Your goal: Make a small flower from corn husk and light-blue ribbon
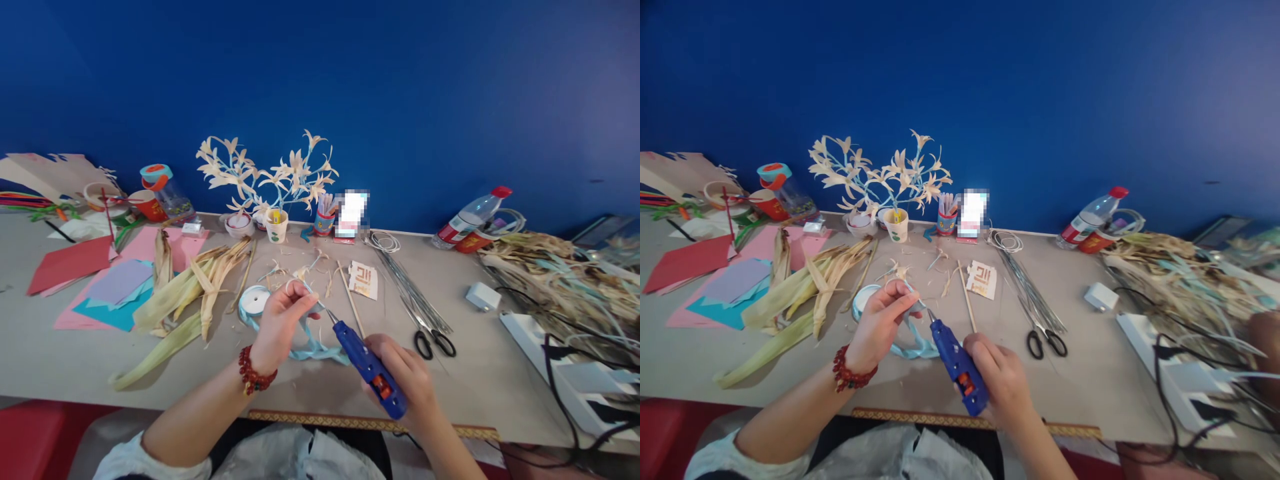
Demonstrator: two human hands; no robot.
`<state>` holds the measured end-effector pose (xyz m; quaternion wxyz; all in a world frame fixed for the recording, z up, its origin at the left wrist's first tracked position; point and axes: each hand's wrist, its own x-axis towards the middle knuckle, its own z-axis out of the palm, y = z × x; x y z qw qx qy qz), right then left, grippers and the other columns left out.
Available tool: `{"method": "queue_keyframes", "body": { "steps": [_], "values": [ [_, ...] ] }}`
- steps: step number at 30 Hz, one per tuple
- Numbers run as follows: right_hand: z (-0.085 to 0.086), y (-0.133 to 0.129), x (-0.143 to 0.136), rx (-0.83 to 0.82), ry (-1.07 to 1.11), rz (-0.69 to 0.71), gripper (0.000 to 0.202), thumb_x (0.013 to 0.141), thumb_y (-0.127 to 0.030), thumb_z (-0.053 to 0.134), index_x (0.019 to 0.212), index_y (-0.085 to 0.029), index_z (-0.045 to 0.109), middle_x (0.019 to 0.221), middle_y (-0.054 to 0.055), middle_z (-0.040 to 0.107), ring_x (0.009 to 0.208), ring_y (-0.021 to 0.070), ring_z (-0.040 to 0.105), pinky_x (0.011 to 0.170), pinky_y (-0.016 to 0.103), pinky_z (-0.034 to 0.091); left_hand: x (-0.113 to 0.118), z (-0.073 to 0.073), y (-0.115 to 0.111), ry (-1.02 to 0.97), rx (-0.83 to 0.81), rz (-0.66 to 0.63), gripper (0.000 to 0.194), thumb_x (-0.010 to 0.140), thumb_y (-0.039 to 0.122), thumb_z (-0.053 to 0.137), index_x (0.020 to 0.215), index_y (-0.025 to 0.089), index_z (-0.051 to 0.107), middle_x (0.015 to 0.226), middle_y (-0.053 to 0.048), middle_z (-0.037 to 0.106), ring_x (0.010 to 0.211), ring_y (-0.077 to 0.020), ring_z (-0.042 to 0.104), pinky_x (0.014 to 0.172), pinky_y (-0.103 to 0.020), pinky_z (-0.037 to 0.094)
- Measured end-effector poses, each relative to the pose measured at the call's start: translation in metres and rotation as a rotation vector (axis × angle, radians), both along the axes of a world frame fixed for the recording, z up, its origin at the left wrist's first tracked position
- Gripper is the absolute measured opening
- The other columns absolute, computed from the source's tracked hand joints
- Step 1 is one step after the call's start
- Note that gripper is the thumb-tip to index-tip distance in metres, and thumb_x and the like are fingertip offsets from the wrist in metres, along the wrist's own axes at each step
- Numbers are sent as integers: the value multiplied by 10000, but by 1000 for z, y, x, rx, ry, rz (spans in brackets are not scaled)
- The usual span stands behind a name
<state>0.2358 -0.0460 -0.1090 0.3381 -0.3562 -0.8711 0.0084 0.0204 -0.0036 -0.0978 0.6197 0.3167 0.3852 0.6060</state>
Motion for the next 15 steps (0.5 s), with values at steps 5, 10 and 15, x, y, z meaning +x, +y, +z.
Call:
{"method": "queue_keyframes", "body": {
  "steps": [5,10,15],
  "values": [
    [-14,4,13,63,37,-65,210,854,-266,494,1039,-168,513,929,124,667,803,218,673,637,263,491,-2,0,0,-3,5,2,168,746,219,716,747,176,553,691,37,554,638,-91,563,644,-224,504],
    [-31,22,26,-82,-248,-427,218,798,-278,527,993,-182,537,989,96,681,610,194,644,521,275,411,-3,-1,2,6,15,-3,159,757,214,711,754,174,556,685,36,573,641,-81,570,650,-198,471],
    [-44,45,37,-205,-458,-611,196,823,-348,553,942,-196,578,901,45,666,531,173,589,459,270,287,-1,-5,1,2,5,-12,174,745,226,720,743,175,554,702,33,572,654,-90,560,655,-216,477]
  ]
}}
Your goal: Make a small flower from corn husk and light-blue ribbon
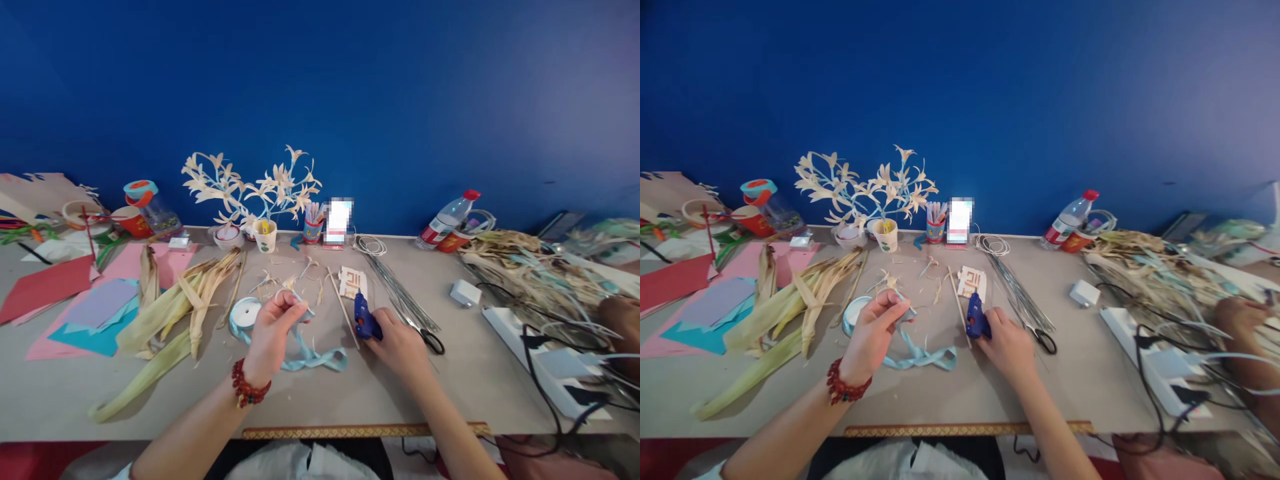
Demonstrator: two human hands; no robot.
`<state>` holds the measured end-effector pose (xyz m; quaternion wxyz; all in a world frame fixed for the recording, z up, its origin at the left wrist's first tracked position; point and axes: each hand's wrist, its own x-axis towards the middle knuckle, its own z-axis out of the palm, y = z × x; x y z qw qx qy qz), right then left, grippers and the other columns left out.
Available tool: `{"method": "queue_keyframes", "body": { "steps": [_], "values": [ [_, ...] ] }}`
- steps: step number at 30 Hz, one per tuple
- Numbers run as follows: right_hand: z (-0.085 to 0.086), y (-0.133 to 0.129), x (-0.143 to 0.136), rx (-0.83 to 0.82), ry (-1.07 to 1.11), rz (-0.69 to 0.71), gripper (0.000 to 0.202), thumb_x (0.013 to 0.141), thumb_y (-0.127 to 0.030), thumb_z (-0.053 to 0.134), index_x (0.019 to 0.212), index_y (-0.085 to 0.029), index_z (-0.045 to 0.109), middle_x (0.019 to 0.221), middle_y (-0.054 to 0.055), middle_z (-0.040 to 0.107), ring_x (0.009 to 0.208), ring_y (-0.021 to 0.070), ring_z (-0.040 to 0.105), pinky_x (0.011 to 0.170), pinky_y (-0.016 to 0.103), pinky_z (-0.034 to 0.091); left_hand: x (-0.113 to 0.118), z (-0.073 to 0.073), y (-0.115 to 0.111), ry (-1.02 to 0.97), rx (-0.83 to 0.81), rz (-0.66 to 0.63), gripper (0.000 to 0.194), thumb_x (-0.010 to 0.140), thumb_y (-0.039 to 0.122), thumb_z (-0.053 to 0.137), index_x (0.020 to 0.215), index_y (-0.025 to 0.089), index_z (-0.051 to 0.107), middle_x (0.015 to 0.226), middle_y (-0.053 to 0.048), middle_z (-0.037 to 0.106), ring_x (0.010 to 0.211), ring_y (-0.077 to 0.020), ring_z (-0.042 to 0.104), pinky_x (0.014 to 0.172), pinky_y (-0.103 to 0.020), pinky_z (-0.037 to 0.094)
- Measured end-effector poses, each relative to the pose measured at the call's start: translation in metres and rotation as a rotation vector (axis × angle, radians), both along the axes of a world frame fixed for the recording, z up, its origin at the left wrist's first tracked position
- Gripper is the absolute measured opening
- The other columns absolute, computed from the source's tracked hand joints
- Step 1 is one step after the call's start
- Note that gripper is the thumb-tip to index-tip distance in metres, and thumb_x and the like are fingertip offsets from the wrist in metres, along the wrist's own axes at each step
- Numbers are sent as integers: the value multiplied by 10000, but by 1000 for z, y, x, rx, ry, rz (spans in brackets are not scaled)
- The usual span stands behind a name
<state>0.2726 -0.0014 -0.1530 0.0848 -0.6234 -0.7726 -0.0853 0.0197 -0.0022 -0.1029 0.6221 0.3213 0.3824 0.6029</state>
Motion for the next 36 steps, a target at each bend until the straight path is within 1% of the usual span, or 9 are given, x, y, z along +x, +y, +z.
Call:
{"method": "queue_keyframes", "body": {
  "steps": [3,7,9,11,14,16,21,28,36],
  "values": [
    [0,7,8,-30,-16,52,231,823,-365,567,985,-202,583,967,48,657,605,183,612,479,272,330,1,-2,1,-3,-10,-1,181,741,230,723,736,177,550,683,39,569,644,-88,560,667,-219,466],
    [14,3,7,26,12,172,318,805,-323,601,1097,-199,574,1124,98,633,886,264,629,689,340,475,2,-4,3,-29,-38,11,191,721,221,739,729,174,554,680,41,576,642,-78,542,646,-196,426],
    [22,-4,-4,145,74,164,306,827,-294,592,1111,-183,571,1162,131,617,940,290,614,767,398,495,3,-5,3,-44,-54,31,192,705,214,750,721,169,565,689,37,580,653,-74,528,641,-184,404],
    [27,-12,-23,310,231,215,232,864,-246,583,1089,-191,575,1098,120,631,973,274,609,810,405,509,5,-5,2,-67,-69,40,189,692,210,758,713,165,576,693,33,581,678,-80,532,665,-188,403],
    [26,-18,-57,602,374,507,279,808,-105,658,1054,-218,597,1010,74,633,972,231,611,827,382,536,10,-1,-1,-115,-85,36,180,688,205,758,704,164,584,685,31,576,697,-93,547,699,-206,414],
    [25,-16,-76,705,409,576,310,773,-84,695,1039,-228,626,1018,66,620,1015,237,592,864,411,536,13,3,-3,-157,-102,23,186,682,203,762,691,161,580,670,34,569,673,-89,538,680,-206,412],
    [29,-1,-96,791,391,633,289,797,-92,668,984,-312,677,1044,19,600,1014,199,565,926,420,523,19,13,-8,-279,-164,-28,231,656,192,782,666,152,554,631,41,542,608,-69,498,595,-183,391],
    [34,3,-95,880,398,696,225,767,-114,707,886,-302,674,981,3,592,944,172,575,897,383,533,21,12,-9,-285,-159,-25,215,661,168,780,694,150,569,664,35,567,621,-64,504,598,-171,395],
    [20,8,-90,848,412,640,273,754,-123,731,938,-317,677,965,-1,633,905,179,604,919,414,510,21,12,-7,-228,-114,46,208,661,185,781,681,156,576,683,37,567,671,-75,522,658,-178,413]
  ]
}}
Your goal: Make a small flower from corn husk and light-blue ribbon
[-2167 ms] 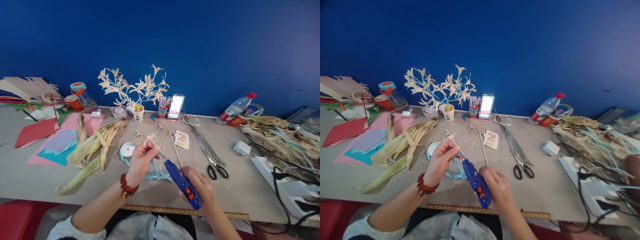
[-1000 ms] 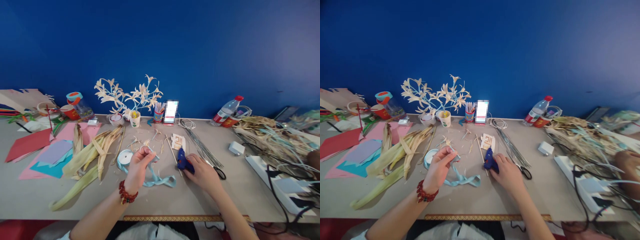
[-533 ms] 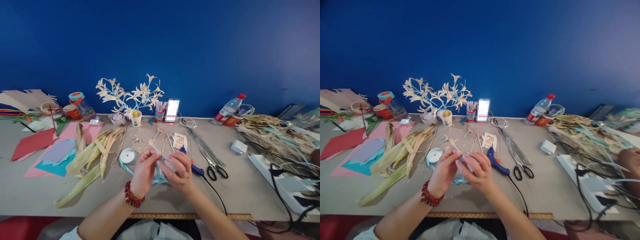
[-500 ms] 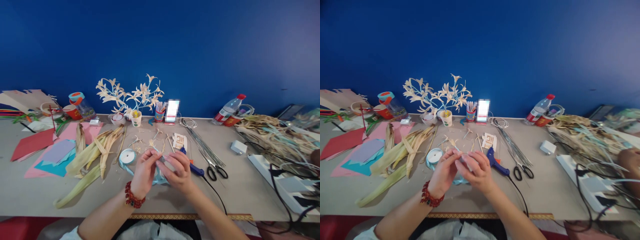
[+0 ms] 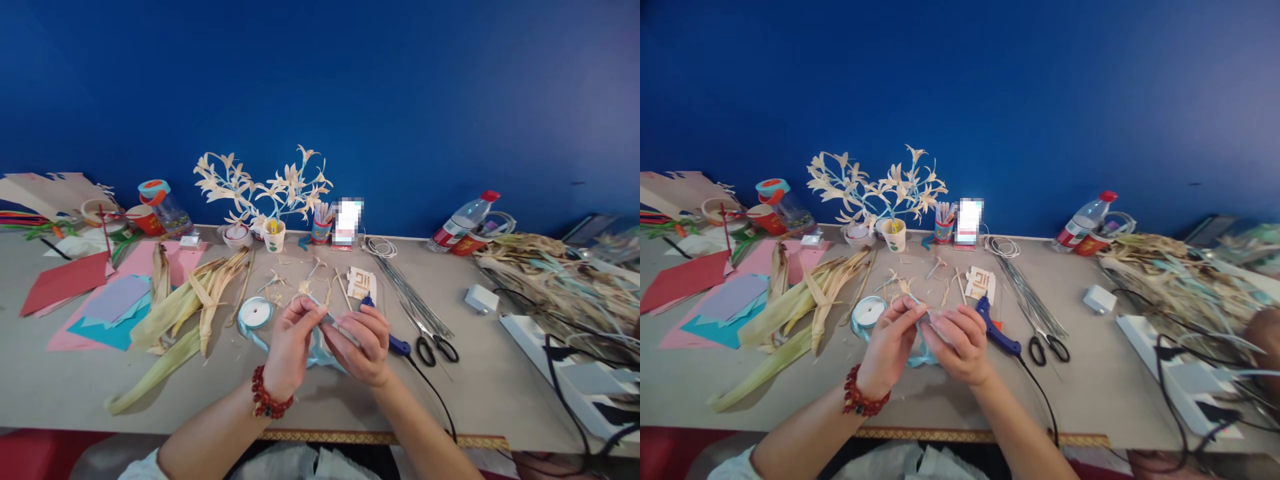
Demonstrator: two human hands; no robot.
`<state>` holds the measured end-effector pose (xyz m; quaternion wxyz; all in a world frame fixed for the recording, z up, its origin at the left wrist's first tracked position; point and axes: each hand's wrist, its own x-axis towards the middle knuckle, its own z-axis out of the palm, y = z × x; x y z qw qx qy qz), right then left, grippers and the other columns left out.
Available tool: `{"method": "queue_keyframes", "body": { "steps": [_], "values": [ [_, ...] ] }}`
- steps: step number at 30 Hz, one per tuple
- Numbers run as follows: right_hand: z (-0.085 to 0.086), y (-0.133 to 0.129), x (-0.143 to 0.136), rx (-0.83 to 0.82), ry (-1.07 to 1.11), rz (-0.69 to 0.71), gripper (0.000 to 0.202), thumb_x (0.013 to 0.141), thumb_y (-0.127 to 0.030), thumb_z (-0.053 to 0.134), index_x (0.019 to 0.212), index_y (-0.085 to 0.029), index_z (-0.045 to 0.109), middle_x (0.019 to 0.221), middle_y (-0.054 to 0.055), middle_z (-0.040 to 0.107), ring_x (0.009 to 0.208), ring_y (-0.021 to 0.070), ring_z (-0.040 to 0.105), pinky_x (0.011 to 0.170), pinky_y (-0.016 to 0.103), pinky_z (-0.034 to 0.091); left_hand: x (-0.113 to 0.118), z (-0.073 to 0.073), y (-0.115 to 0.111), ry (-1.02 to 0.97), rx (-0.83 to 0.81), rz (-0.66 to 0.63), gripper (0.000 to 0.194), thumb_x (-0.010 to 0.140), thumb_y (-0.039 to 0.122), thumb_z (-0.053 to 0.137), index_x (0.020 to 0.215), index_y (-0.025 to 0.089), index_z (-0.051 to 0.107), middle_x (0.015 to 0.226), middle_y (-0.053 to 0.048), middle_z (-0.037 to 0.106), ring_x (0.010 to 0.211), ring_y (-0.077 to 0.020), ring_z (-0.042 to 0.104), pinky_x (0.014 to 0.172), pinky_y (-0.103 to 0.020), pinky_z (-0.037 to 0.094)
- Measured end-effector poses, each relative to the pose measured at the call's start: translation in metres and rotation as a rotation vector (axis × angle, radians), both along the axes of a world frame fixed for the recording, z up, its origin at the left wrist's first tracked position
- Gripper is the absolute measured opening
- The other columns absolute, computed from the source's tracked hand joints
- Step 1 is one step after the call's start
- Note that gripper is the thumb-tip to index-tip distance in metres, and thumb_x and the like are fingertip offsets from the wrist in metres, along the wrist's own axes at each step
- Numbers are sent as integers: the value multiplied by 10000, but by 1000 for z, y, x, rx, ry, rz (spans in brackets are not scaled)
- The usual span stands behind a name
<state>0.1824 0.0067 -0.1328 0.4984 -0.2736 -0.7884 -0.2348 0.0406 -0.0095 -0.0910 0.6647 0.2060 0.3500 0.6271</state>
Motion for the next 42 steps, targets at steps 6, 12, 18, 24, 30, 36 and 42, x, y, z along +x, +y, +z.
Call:
{"method": "queue_keyframes", "body": {
  "steps": [6,12,18,24,30,36,42],
  "values": [
    [-5,4,3,-9,-3,46,304,759,-114,700,973,-323,652,1035,1,624,973,188,597,922,423,504,2,-2,1,-35,-19,-24,208,658,192,784,680,162,578,667,44,564,650,-75,519,644,-183,413],
    [-5,6,4,2,48,20,287,770,-109,693,949,-327,640,1008,0,612,948,185,598,902,423,517,3,-3,1,-92,-58,-55,215,639,185,794,659,152,583,624,48,554,611,-65,506,616,-176,401],
    [0,6,3,21,57,52,281,745,-103,723,905,-324,656,1016,-6,606,923,181,590,876,421,522,4,-3,1,-62,-65,-46,216,635,177,798,673,151,587,657,34,571,653,-76,512,645,-181,404],
    [-3,4,5,23,65,53,281,753,-91,713,881,-339,679,968,-16,615,883,171,595,876,407,520,5,-8,-2,43,-1,-21,208,664,211,785,686,165,584,685,35,577,679,-86,514,671,-193,408],
    [1,-1,6,-41,103,105,177,807,-125,663,893,-279,666,870,7,625,815,173,612,821,406,550,5,-8,-4,154,102,35,135,720,192,741,711,177,607,736,22,615,730,-93,548,737,-202,430],
    [3,0,4,-156,249,185,149,814,-128,620,887,-256,646,869,24,629,777,185,612,769,454,546,0,-10,-4,359,209,46,128,748,217,723,701,181,609,771,-5,629,747,-131,548,727,-240,431],
    [6,4,3,-389,369,375,144,827,-112,574,882,-238,616,885,42,656,790,192,637,784,454,530,-9,-7,-2,641,294,17,71,785,246,688,743,188,686,752,-33,642,753,-178,550,750,-277,420]
  ]
}}
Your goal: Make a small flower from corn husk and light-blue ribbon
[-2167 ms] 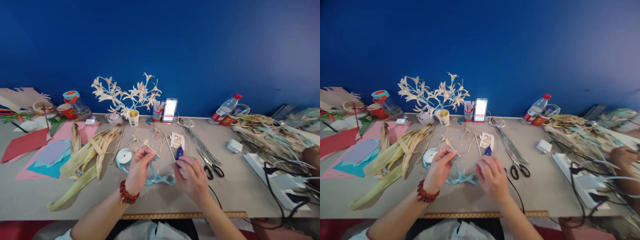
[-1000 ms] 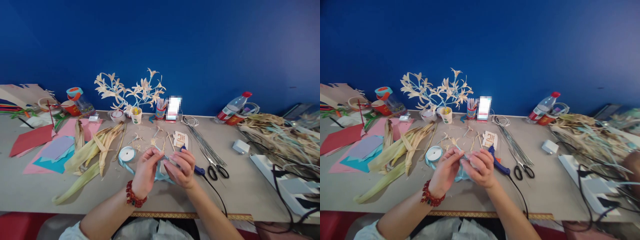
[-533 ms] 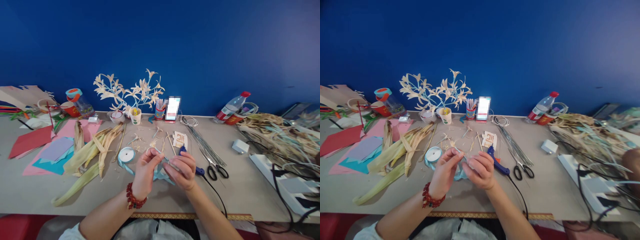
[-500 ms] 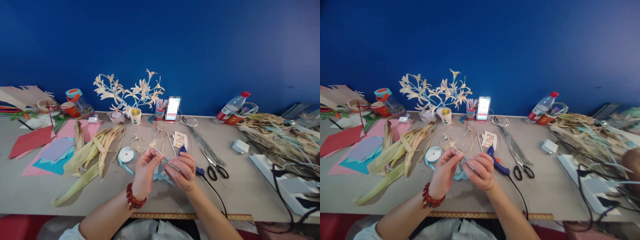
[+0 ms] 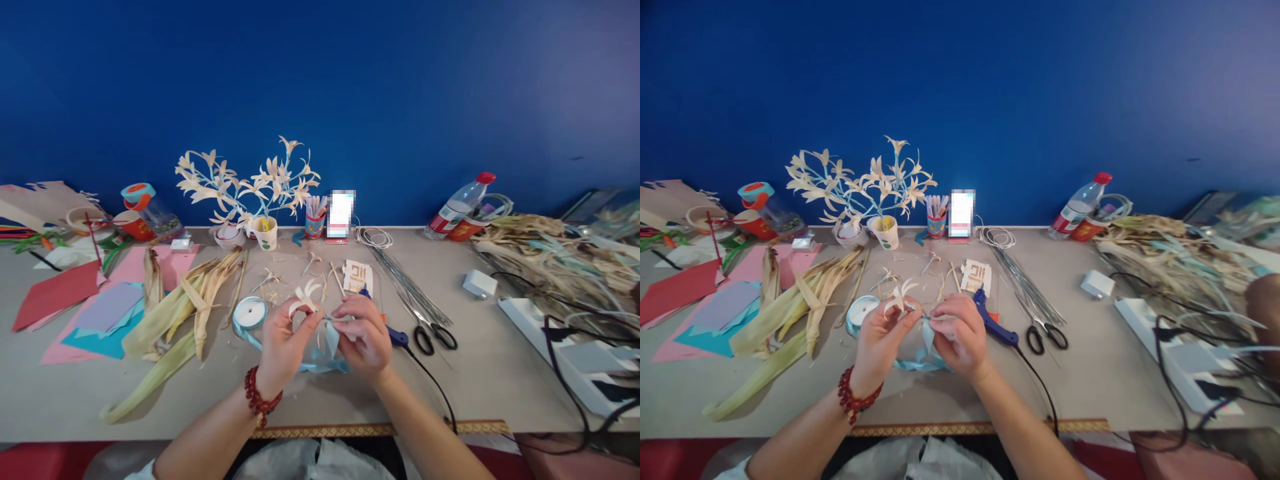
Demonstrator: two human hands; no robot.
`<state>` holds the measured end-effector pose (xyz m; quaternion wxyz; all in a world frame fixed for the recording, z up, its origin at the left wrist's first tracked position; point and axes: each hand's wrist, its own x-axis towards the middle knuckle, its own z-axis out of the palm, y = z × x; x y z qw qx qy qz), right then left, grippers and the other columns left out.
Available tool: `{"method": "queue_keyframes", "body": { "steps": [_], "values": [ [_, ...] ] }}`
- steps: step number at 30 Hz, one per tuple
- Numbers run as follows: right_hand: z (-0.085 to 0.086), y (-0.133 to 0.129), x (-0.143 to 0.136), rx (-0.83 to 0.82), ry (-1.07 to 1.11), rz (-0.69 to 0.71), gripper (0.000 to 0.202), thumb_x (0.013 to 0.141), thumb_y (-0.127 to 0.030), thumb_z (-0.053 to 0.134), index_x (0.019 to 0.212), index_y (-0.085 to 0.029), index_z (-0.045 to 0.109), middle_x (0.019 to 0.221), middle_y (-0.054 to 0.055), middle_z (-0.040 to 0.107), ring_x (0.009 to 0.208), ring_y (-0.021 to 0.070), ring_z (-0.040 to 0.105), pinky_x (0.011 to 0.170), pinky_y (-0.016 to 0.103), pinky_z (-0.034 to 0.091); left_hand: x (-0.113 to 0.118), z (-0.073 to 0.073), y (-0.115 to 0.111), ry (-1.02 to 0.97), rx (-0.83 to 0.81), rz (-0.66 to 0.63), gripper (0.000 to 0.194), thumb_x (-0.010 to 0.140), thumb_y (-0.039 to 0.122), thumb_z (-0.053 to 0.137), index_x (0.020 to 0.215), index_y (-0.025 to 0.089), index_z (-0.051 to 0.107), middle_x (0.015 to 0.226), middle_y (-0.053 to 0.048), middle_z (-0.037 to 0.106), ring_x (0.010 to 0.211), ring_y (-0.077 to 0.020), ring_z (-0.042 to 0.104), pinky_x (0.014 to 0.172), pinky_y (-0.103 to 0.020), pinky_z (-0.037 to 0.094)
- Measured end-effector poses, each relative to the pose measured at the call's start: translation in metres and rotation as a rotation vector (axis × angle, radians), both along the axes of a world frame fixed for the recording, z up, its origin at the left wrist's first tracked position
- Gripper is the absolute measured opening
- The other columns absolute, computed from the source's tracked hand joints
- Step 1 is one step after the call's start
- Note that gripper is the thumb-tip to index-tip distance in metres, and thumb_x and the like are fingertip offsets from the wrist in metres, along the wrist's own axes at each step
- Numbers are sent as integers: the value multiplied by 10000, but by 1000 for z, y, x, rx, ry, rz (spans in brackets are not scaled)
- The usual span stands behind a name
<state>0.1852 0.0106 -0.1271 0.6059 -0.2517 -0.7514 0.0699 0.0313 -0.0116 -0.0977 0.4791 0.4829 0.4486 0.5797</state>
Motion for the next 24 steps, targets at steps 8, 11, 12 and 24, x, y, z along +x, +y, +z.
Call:
{"method": "queue_keyframes", "body": {
  "steps": [8,11,12,24],
  "values": [
    [-5,6,2,-524,327,324,64,808,-207,680,789,-223,622,803,40,658,803,205,620,774,387,491,-4,2,7,88,25,-157,132,828,259,641,742,167,682,802,-39,619,821,-184,546,790,-285,409],
    [-5,7,0,-721,479,438,135,780,-240,723,737,-211,598,762,28,639,746,183,594,706,329,476,-4,0,9,36,30,-188,133,830,250,645,730,167,676,827,-35,590,858,-176,527,812,-282,401],
    [-5,7,-1,-776,523,470,158,768,-242,737,718,-207,591,757,24,636,727,172,582,682,308,466,-4,-1,9,15,28,-195,123,827,246,650,734,168,677,832,-33,586,859,-172,522,812,-280,400],
    [-1,5,-6,-1204,755,725,260,685,-244,810,651,-165,565,676,-4,626,555,99,550,521,195,426,-1,-6,11,-113,17,-260,100,795,186,671,704,183,711,787,-26,609,852,-174,537,825,-293,420]
  ]
}}
